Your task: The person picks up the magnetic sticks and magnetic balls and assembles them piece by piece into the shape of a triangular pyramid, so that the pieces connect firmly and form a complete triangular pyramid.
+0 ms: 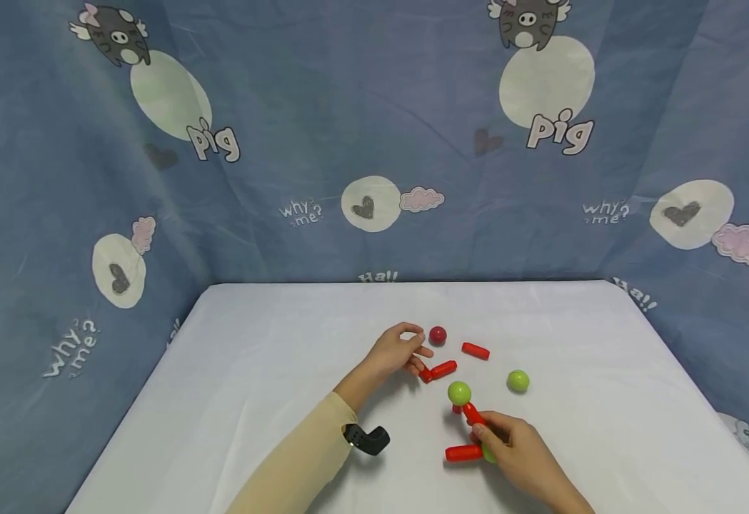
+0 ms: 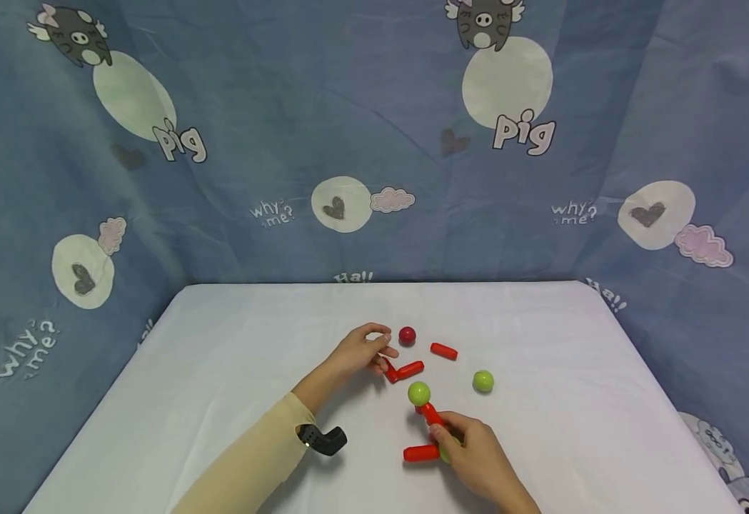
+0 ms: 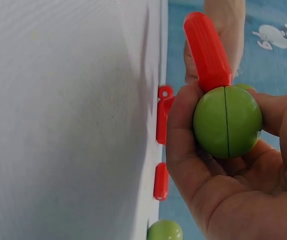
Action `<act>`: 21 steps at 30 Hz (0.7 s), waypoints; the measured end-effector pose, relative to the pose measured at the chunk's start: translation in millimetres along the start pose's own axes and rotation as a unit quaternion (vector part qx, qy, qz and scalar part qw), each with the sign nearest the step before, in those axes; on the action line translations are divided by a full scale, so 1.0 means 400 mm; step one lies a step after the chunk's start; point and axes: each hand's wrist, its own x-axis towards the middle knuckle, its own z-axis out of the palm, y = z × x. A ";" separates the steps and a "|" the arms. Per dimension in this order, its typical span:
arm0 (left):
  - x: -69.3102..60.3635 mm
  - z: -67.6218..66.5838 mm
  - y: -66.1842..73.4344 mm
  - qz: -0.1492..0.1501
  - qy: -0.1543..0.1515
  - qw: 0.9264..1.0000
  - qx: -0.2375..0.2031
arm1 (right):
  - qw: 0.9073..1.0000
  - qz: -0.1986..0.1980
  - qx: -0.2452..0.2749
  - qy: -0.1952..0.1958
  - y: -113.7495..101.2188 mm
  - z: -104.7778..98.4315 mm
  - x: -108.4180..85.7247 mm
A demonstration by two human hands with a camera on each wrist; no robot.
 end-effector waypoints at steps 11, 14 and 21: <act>0.077 0.013 0.018 -0.028 -0.014 0.999 0.042 | 1.000 -0.001 0.012 -0.006 0.000 -0.005 0.000; 0.090 0.020 0.021 -0.044 -0.019 0.998 0.038 | 1.000 0.000 0.014 -0.011 0.001 -0.006 0.000; 0.110 0.031 0.027 -0.063 -0.031 0.997 0.026 | 1.000 -0.015 0.002 -0.008 0.006 -0.006 0.001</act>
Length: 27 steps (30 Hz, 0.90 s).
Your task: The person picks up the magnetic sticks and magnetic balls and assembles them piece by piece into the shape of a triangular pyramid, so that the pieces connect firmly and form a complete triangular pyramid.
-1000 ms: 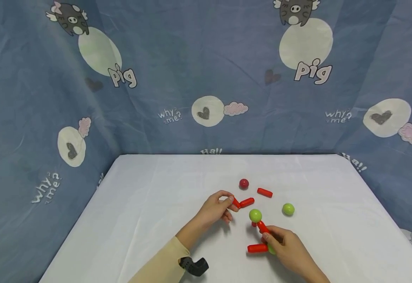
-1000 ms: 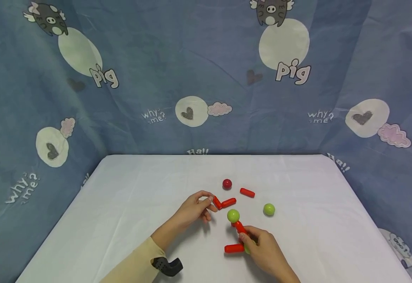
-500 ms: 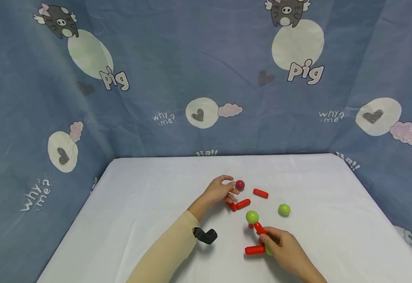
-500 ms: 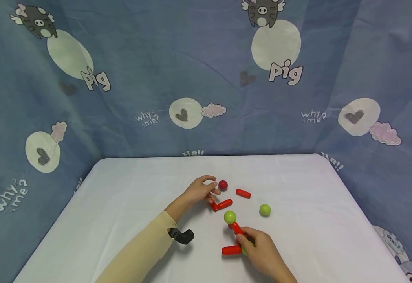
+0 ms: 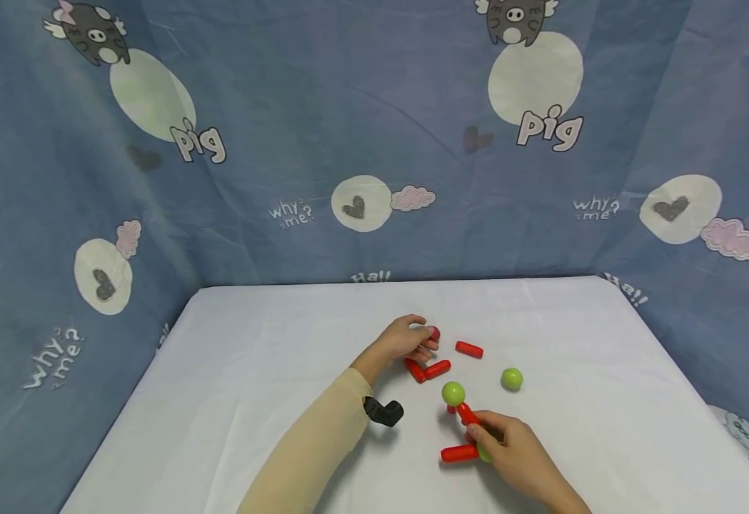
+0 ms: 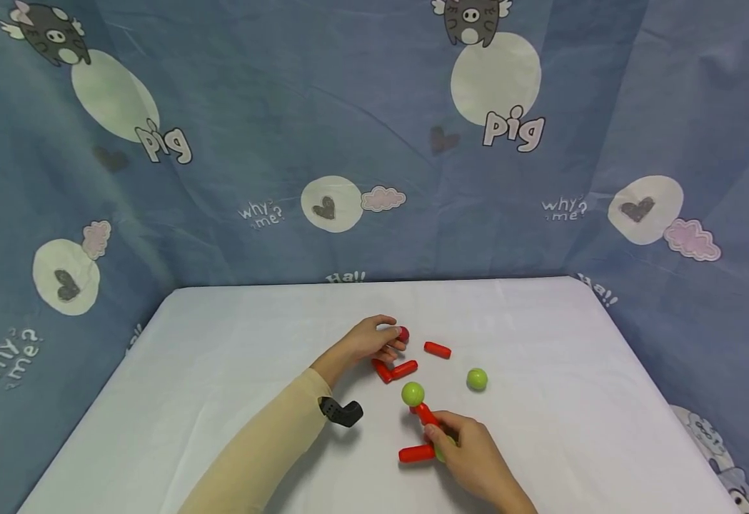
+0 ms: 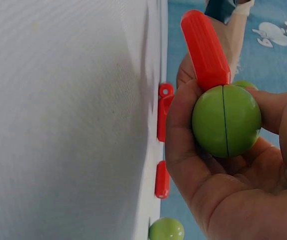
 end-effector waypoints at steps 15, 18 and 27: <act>0.018 0.012 0.011 -0.011 -0.005 1.000 0.029 | 1.000 -0.002 0.009 0.001 -0.001 -0.002 0.002; 0.014 0.013 0.010 -0.012 -0.002 1.000 0.029 | 1.000 -0.002 0.008 0.002 -0.002 -0.002 0.003; 0.011 0.012 0.001 0.002 0.018 1.000 0.006 | 1.000 -0.004 0.006 0.000 -0.001 -0.004 -0.001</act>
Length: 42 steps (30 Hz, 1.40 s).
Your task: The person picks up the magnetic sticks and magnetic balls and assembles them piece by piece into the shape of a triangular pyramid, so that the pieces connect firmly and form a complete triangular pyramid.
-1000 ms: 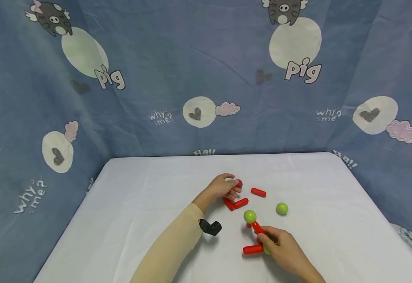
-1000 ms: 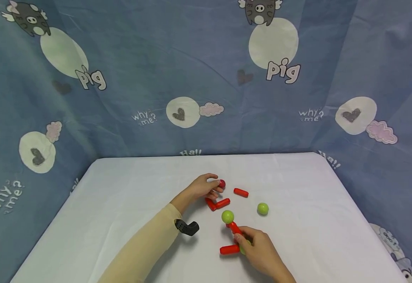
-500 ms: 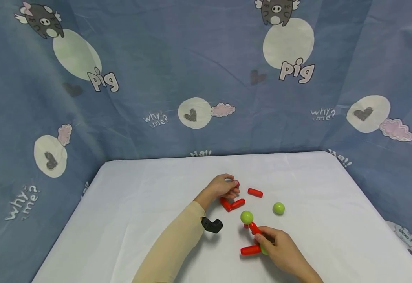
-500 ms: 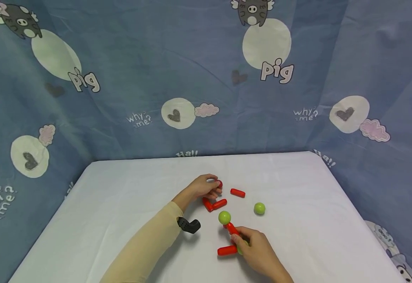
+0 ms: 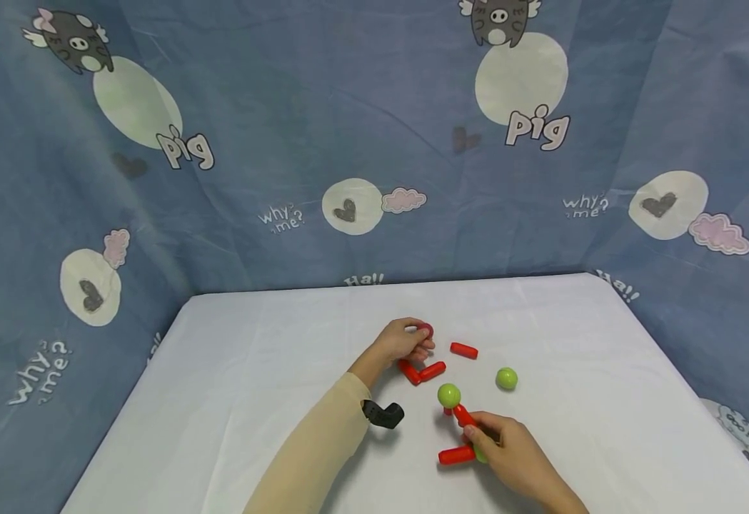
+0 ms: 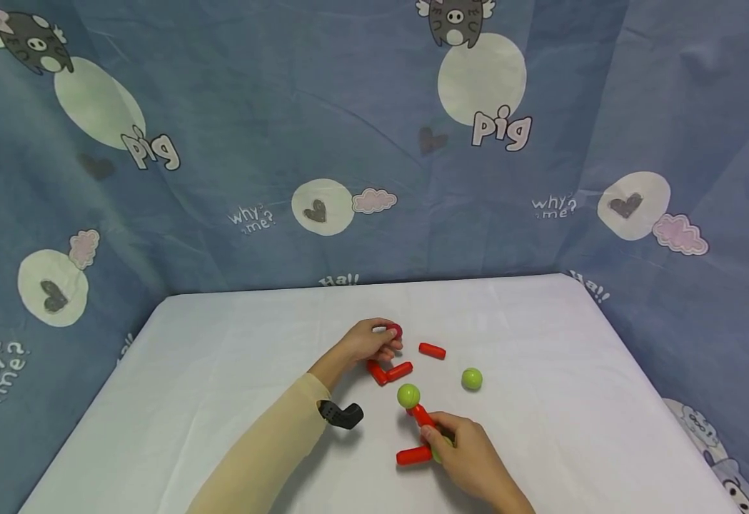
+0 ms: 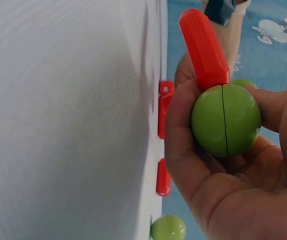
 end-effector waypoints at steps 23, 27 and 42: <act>-0.316 -0.087 -0.188 0.058 -0.075 0.986 -0.139 | 1.000 -0.001 0.004 -0.013 0.004 0.002 -0.007; -0.361 -0.069 -0.219 0.044 -0.098 0.980 -0.167 | 1.000 0.003 -0.004 -0.005 -0.001 0.008 -0.007; -0.389 -0.018 -0.239 0.029 -0.116 0.977 -0.175 | 0.999 0.024 -0.021 0.014 -0.010 0.022 -0.009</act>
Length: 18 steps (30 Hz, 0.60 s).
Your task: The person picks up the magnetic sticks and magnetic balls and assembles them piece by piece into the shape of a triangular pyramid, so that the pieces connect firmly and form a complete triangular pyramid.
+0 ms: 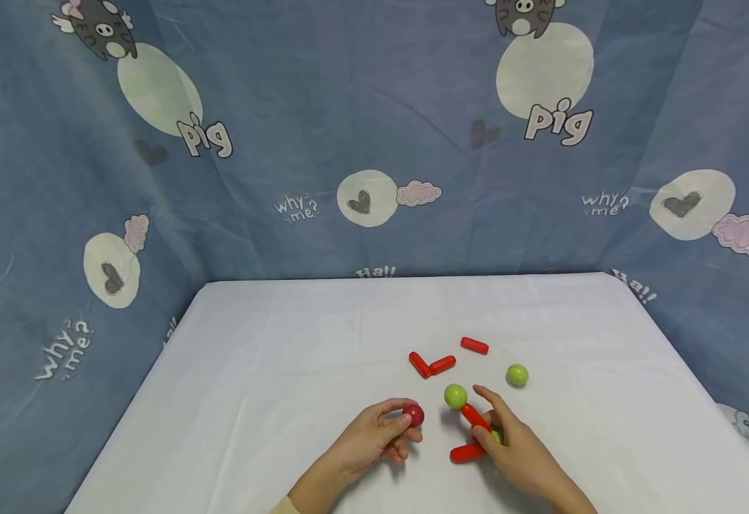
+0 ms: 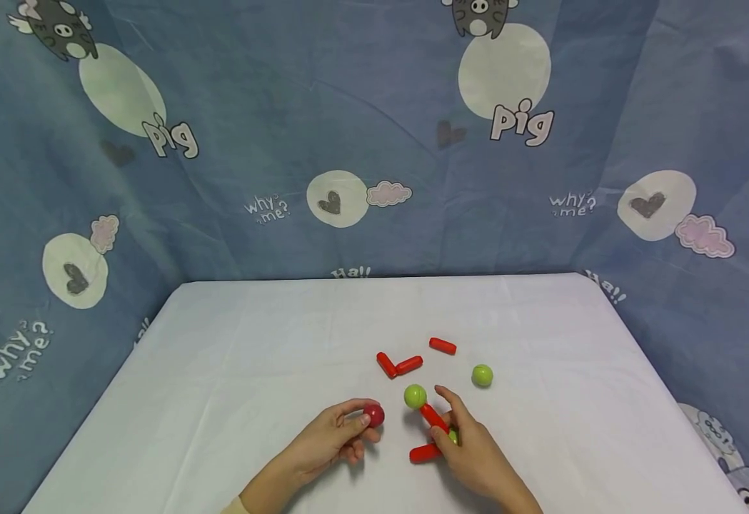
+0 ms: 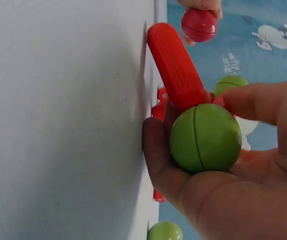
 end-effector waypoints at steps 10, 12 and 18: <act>-0.001 0.010 -0.005 -0.004 -0.007 1.000 0.000 | 0.999 0.020 -0.010 0.027 -0.009 -0.010 -0.005; 0.000 0.011 -0.007 -0.004 -0.008 1.000 -0.001 | 0.999 0.021 0.005 0.032 -0.008 -0.011 -0.001; -0.001 0.016 -0.010 -0.012 -0.004 1.000 0.001 | 0.999 0.016 0.032 0.025 -0.002 -0.010 0.004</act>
